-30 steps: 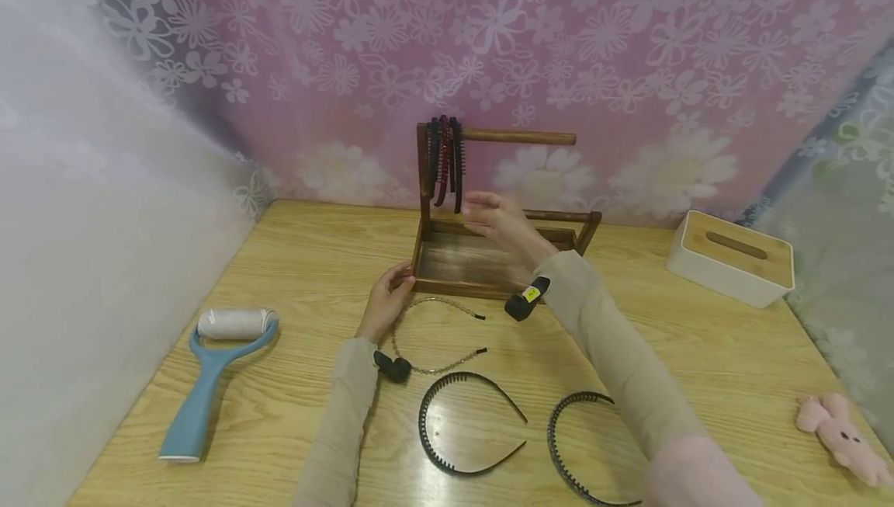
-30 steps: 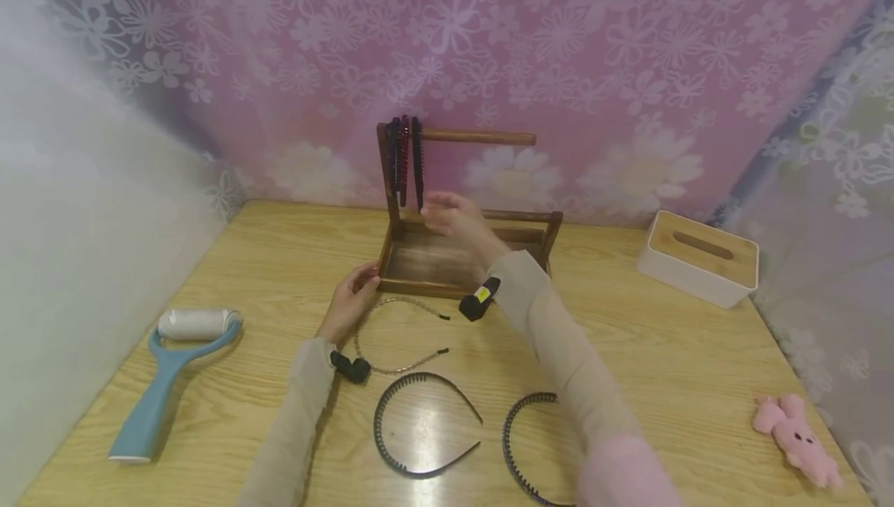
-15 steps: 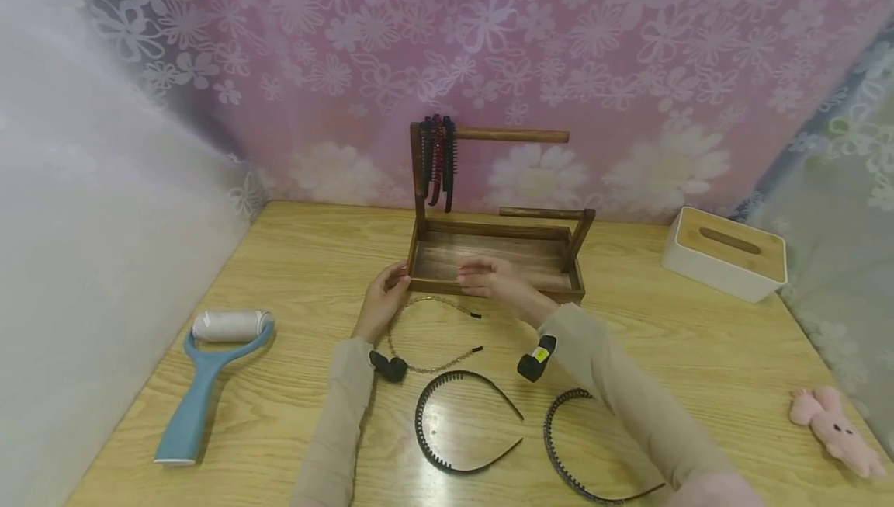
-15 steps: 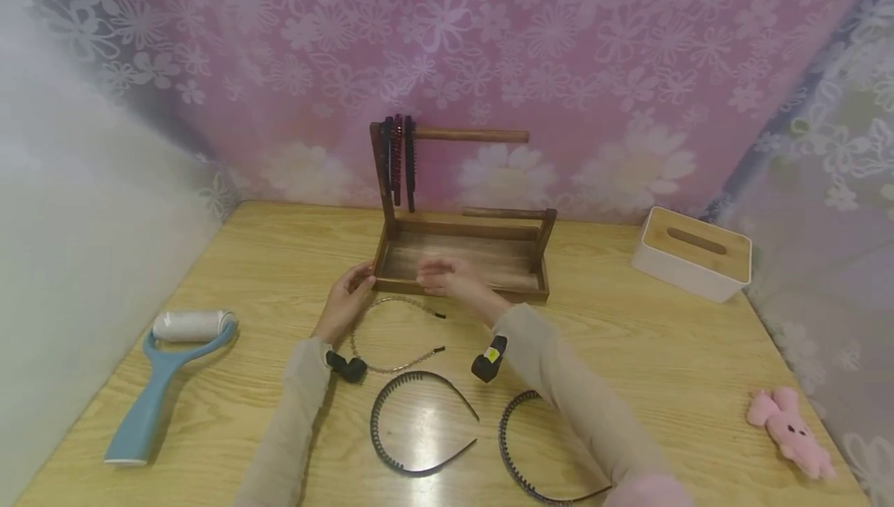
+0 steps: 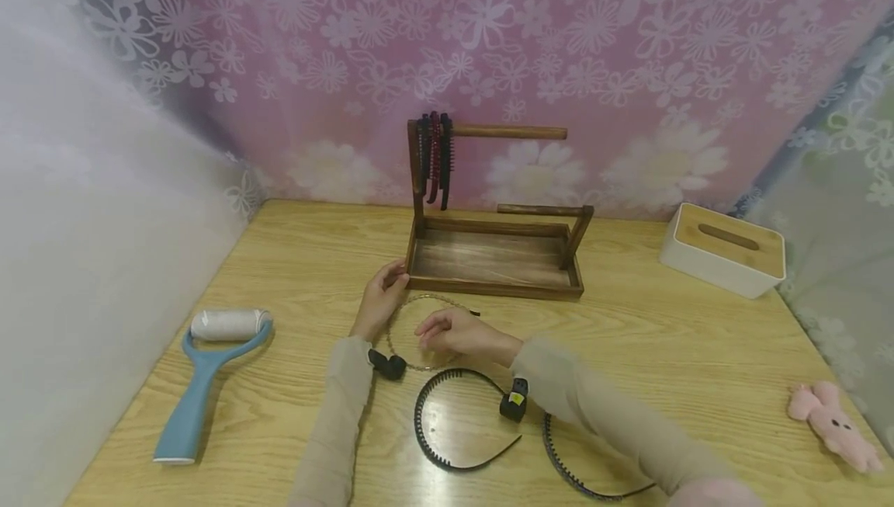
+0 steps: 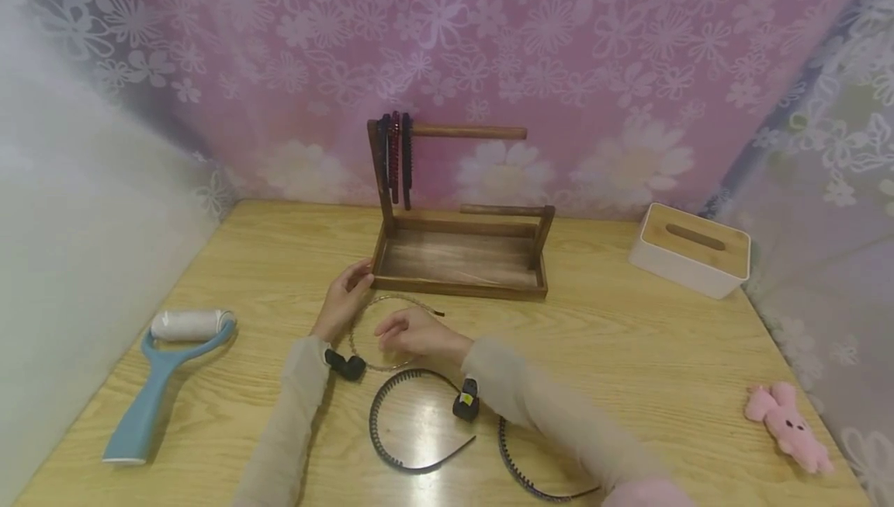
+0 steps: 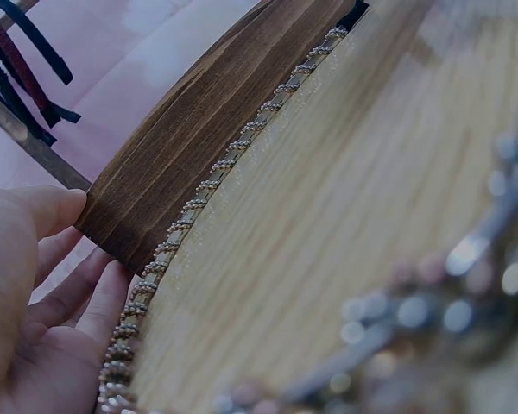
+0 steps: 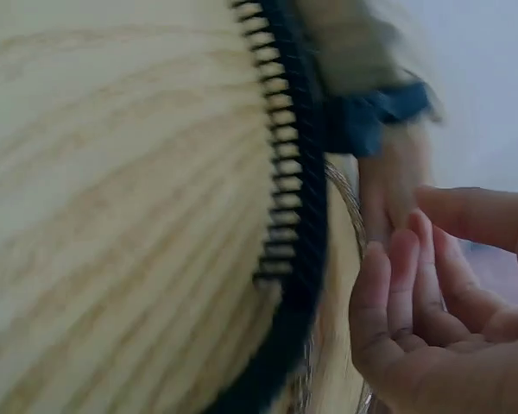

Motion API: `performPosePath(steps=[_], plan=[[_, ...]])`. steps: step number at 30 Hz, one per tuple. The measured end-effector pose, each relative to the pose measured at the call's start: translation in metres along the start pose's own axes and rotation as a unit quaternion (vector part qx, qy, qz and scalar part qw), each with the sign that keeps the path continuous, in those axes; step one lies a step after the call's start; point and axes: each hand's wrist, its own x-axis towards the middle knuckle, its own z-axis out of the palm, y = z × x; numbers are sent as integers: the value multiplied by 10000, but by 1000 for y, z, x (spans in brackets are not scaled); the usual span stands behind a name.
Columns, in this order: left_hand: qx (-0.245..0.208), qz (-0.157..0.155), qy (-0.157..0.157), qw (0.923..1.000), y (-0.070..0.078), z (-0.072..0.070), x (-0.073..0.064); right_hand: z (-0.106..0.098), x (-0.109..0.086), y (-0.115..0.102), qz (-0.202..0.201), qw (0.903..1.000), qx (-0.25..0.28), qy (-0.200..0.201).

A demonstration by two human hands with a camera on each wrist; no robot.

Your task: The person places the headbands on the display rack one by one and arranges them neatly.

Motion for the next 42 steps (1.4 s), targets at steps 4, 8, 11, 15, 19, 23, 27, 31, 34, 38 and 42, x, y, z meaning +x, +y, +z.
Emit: performPosePath(steps=[4, 8, 11, 15, 19, 23, 27, 31, 34, 38, 42], plan=[[-74, -49, -27, 10000, 1, 0, -1, 18, 2, -4, -103, 9967, -775, -209], [-162, -49, -96, 9998, 0, -1, -1, 28, 3, -8, -147, 9861, -1651, -140], [-144, -12, -135, 9998, 0, -2, -1, 32, 3, -12, -49, 9818, -1892, -131], [-50, -21, -103, 9999, 1, -1, -1, 32, -1, -16, -5, 9765, -2150, -123], [9, -7, -48, 10000, 1, 0, -1, 26, -5, -15, -112, 9714, -2368, -108], [36, 54, -41, 10000, 0, 0, 0, 11, -12, -8, -226, 9706, -2389, -167], [56, 109, -33, 9999, -1, -1, 1, -8, -23, -4, -294, 9734, -2265, -193], [46, 113, -16, 9999, 1, -2, 1, -28, -39, 0, -391, 9765, -2109, -186], [27, 107, -16, 9999, 2, -2, 0, -42, -54, 5, -506, 9798, -1927, -187], [-20, 137, -29, 9999, 2, -1, -1, -57, -76, 17, -531, 9854, -1613, -103], [7, 151, -26, 9999, 2, -1, -1, -68, -100, 28, -480, 9910, -1240, 149]])
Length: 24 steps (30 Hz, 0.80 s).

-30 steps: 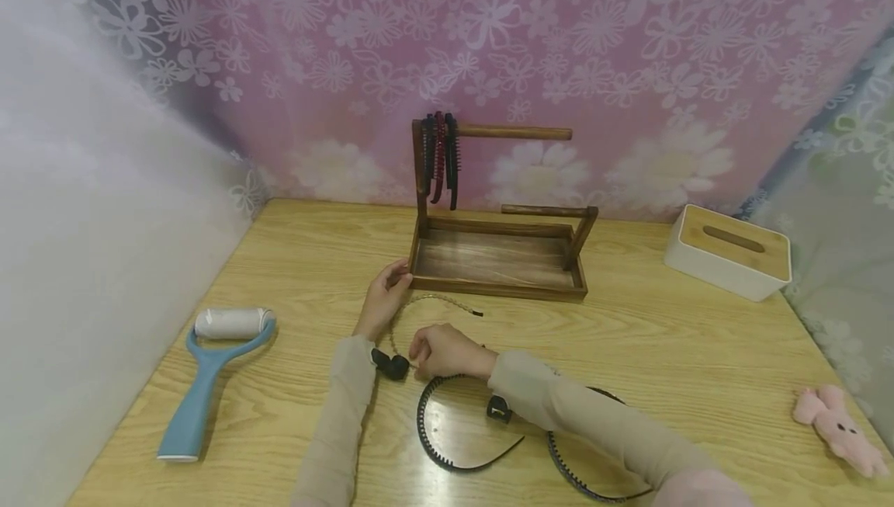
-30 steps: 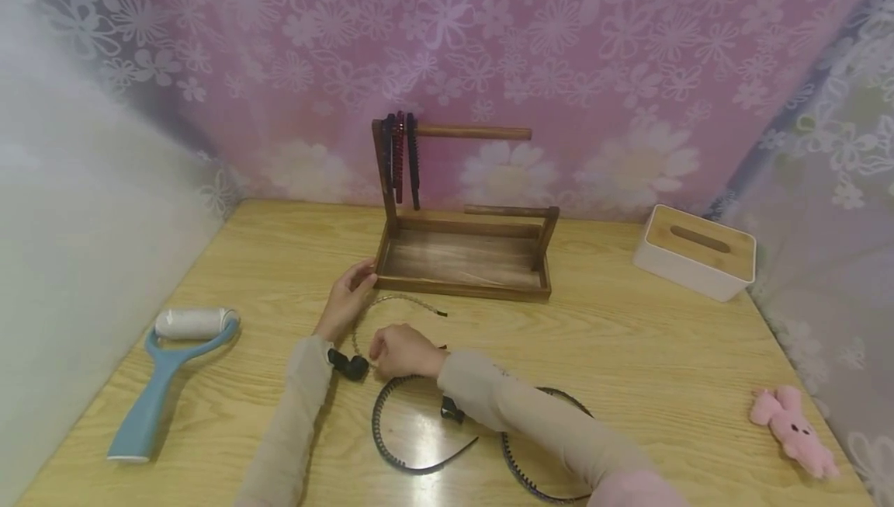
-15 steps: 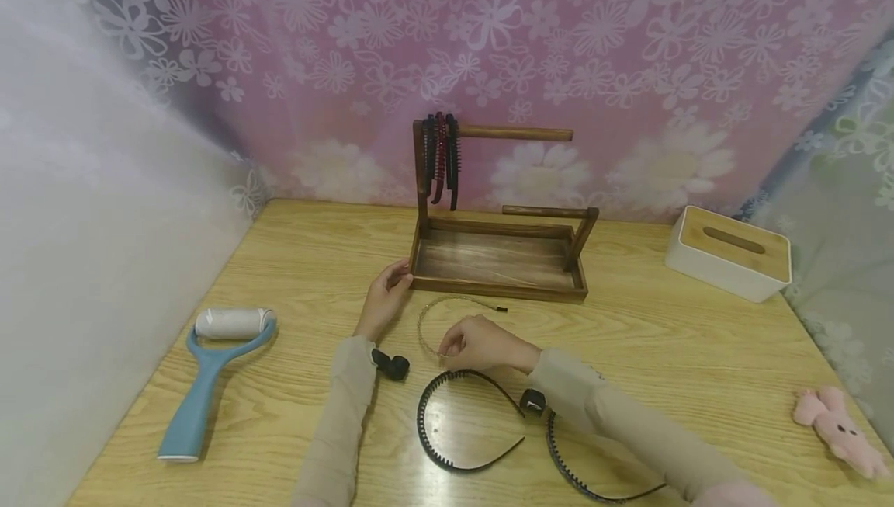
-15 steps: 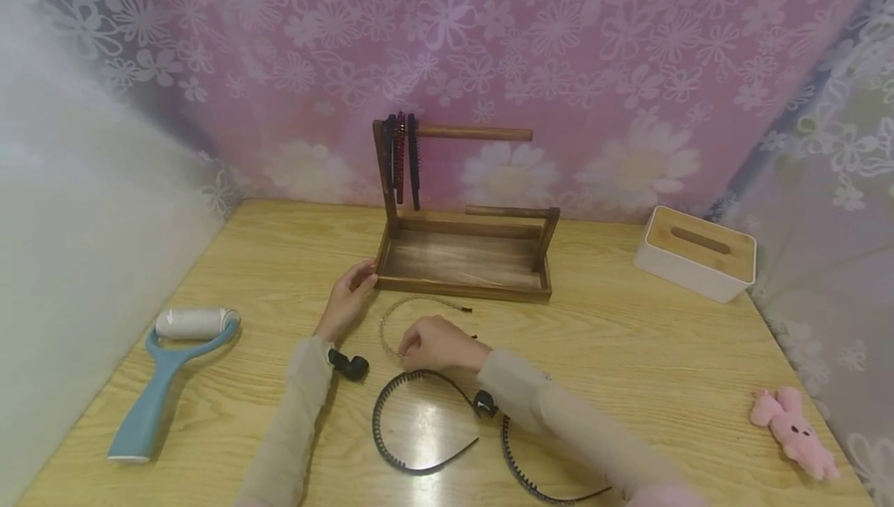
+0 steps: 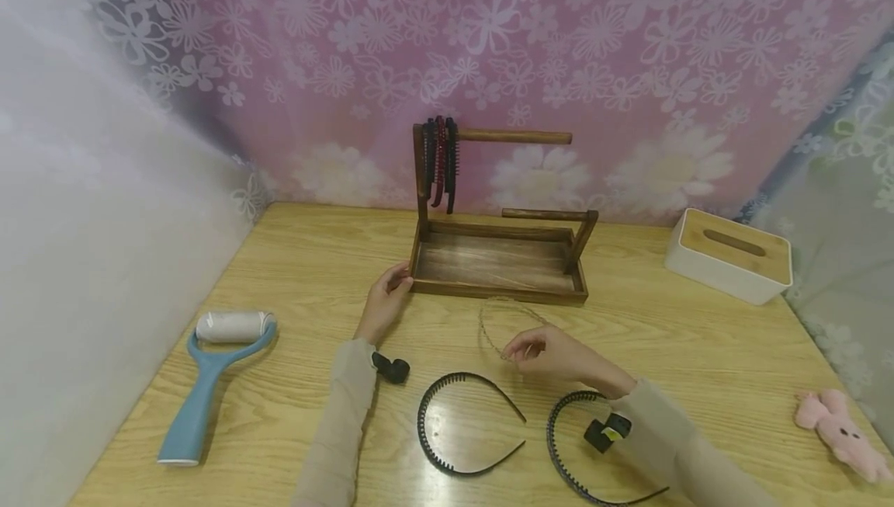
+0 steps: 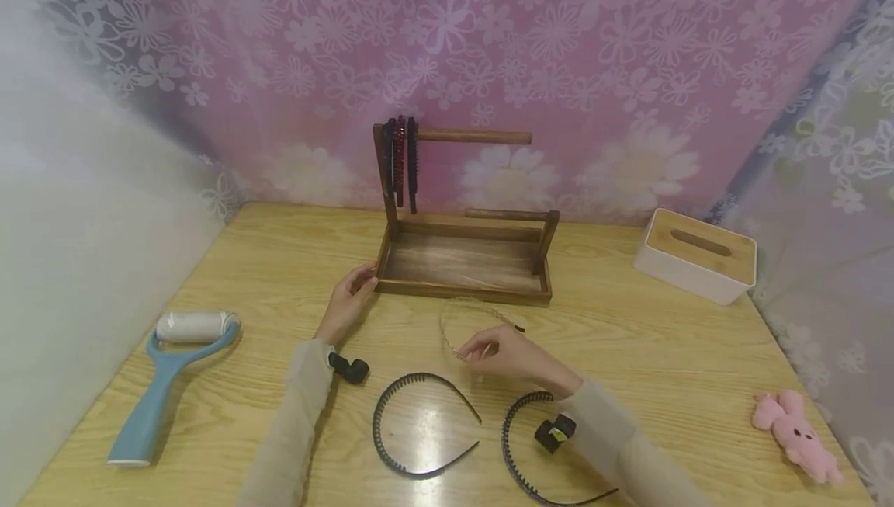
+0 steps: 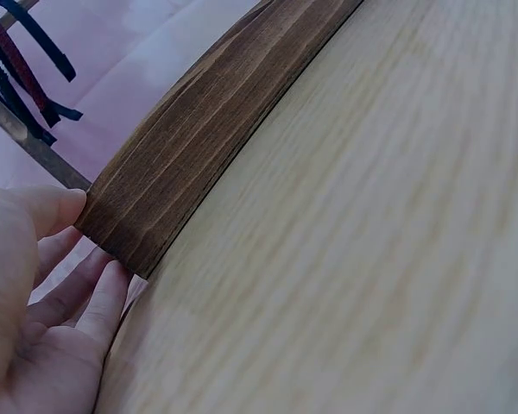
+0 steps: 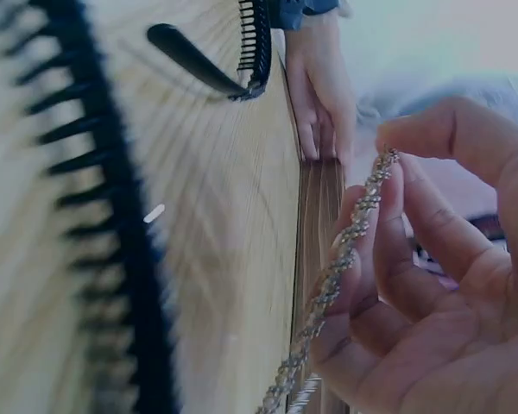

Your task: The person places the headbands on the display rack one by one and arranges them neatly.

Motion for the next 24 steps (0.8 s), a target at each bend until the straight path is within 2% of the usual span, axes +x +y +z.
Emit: performPosePath(steps=[4, 11, 15, 18, 22, 24], plan=[[49, -41, -6, 10000, -1, 0, 0, -9, -24, 8, -6, 9984, 382, 410], [53, -35, -157, 9999, 34, -3, -16, -24, -57, 15, -166, 9857, 978, 1362], [12, -91, -113, 9999, 18, -1, -8, -35, -68, 16, -182, 9725, 1278, 1940], [-38, -107, -41, 9999, 5, 0, -2, -44, -72, 18, -302, 9576, 1624, 2361], [8, -88, 28, 10000, 0, 1, 0, -56, -73, 19, -628, 9379, 2024, 2746], [7, -102, 38, 9999, -1, 1, 0, -62, -71, 19, -751, 9323, 2086, 2857]])
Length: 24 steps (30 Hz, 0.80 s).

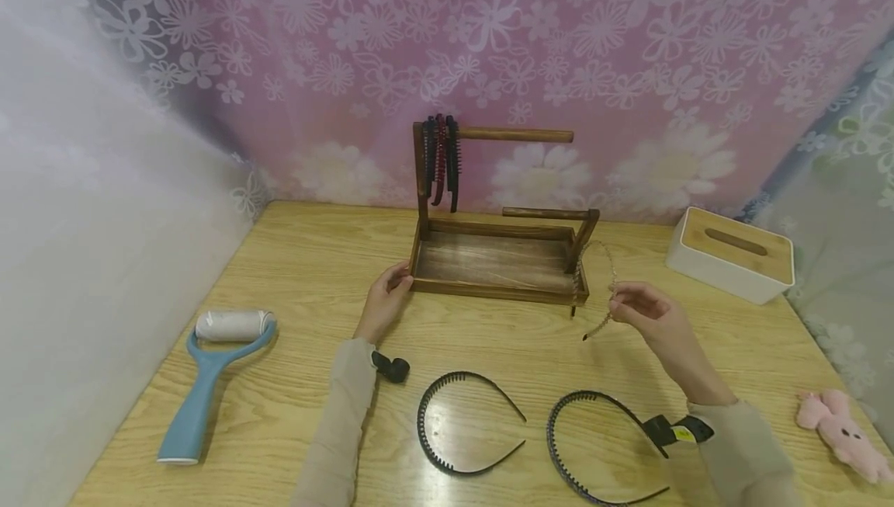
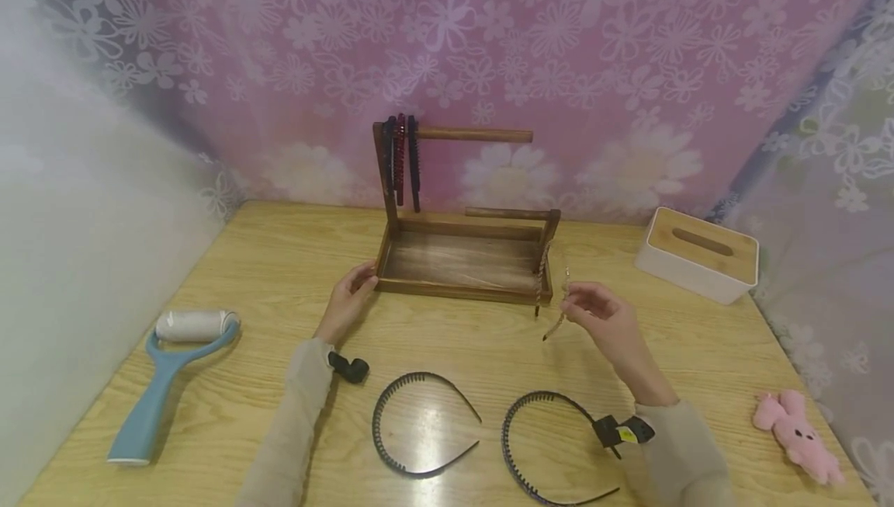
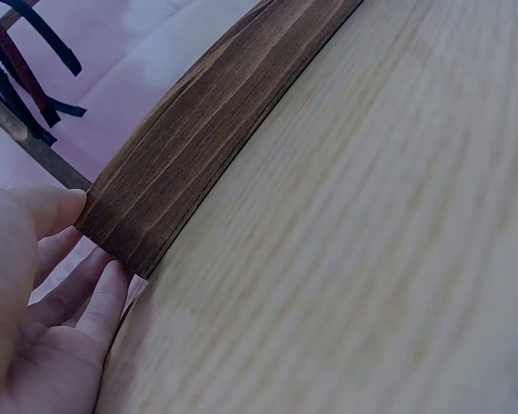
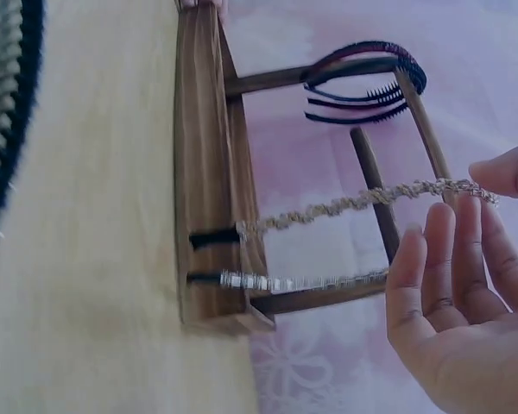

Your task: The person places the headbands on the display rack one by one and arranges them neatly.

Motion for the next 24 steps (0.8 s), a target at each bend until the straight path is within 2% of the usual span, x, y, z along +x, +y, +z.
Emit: performPosePath(steps=[10, 21, 24], plan=[[-9, 22, -21, 10000, -1, -1, 1, -15, 32, -18, -121, 9978, -244, 610], [-2, 58, -7, 10000, -2, 0, 1, -8, 74, -39, -92, 9979, -30, 635], [-18, 38, -19, 10000, -2, -1, 1, -3, 86, -46, -46, 9972, -224, 714]])
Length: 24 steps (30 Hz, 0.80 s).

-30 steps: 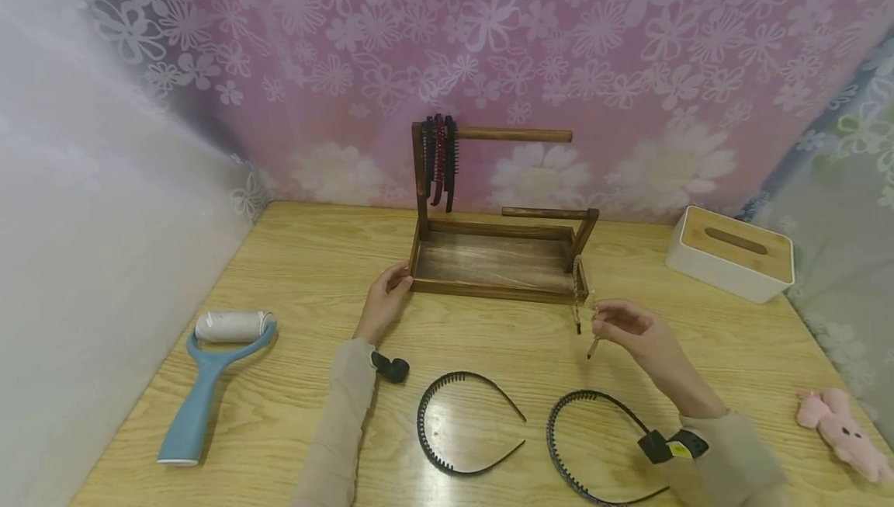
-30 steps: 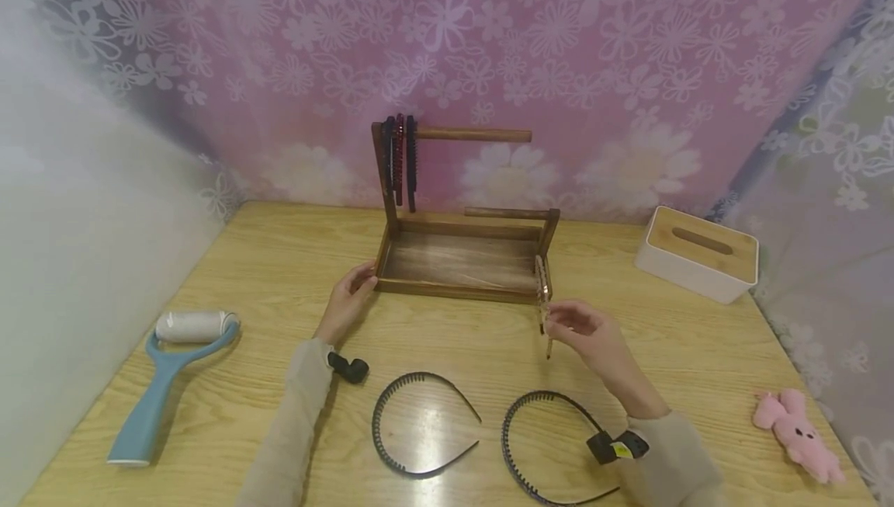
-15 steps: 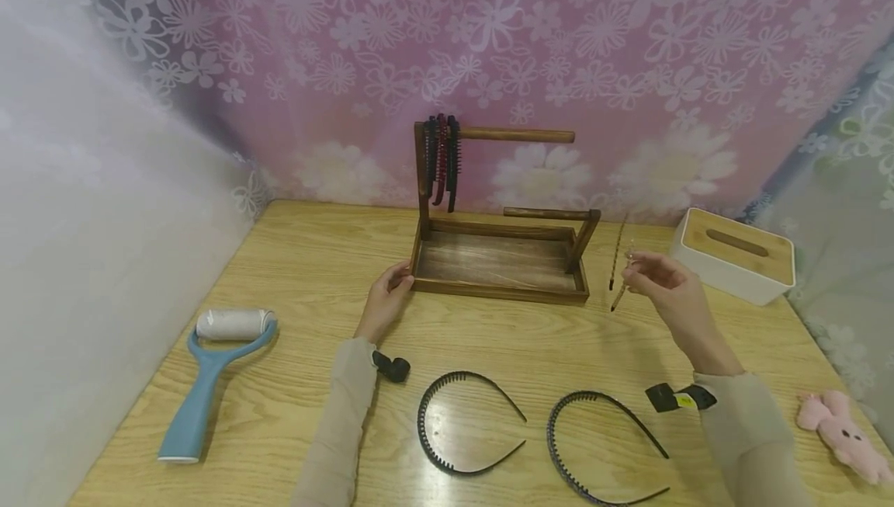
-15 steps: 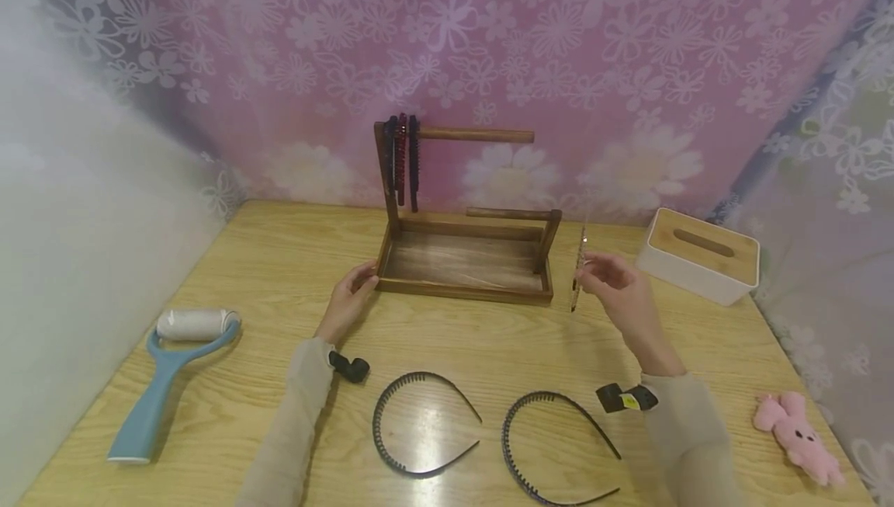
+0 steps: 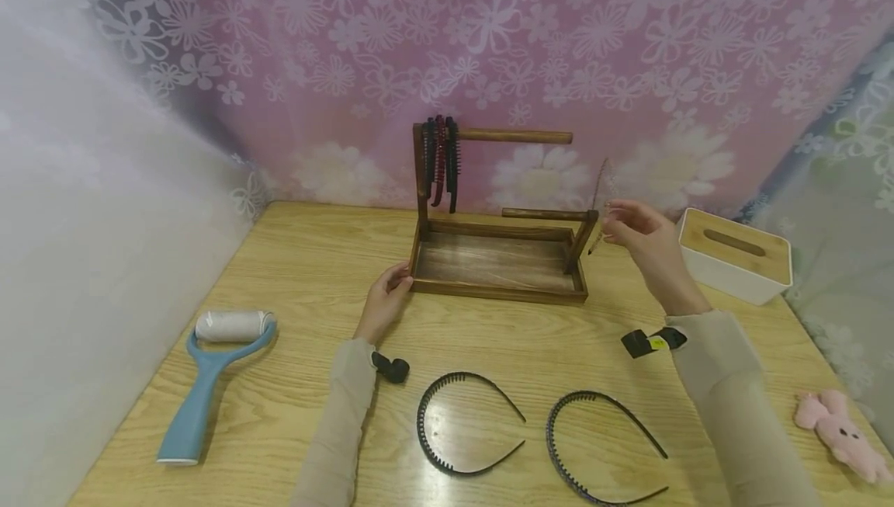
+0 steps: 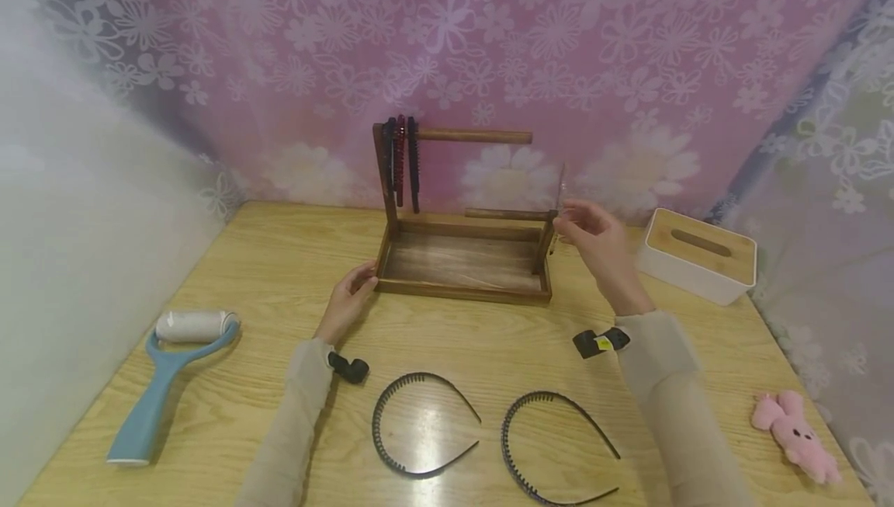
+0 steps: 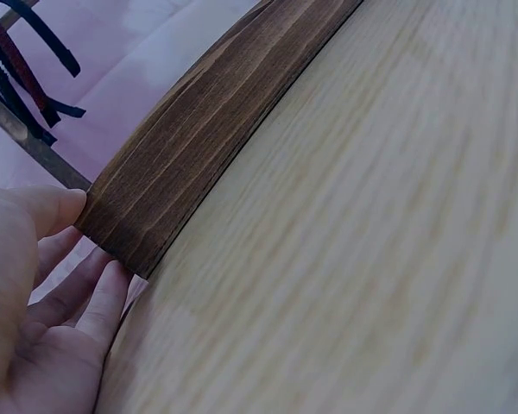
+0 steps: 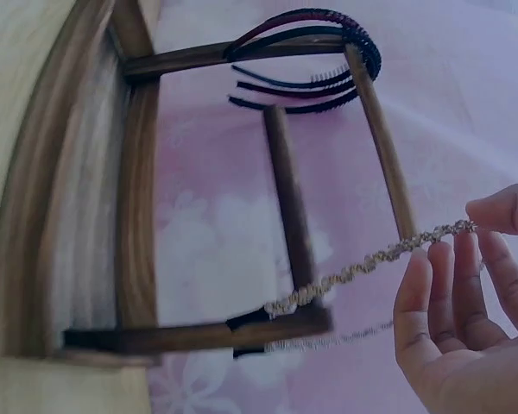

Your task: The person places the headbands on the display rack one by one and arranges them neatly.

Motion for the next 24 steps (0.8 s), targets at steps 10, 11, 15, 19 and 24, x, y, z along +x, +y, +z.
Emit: performPosePath(steps=[10, 11, 15, 19, 24], plan=[[27, -134, -32, 9999, 1, 0, 0, 32, 36, -23, 4, 9999, 141, -56], [27, -131, -26, 9999, 1, 0, 0, 36, 39, -24, -24, 9999, 154, -72], [34, -69, -40, 10000, 0, 0, 0, 50, 48, -25, 16, 9998, 149, -119], [19, -62, -105, 9999, 3, -1, -1, 64, 53, -27, 147, 9998, -101, 3], [-5, -115, -133, 9998, 9, -2, -4, 77, 55, -33, 205, 9995, -123, 186]])
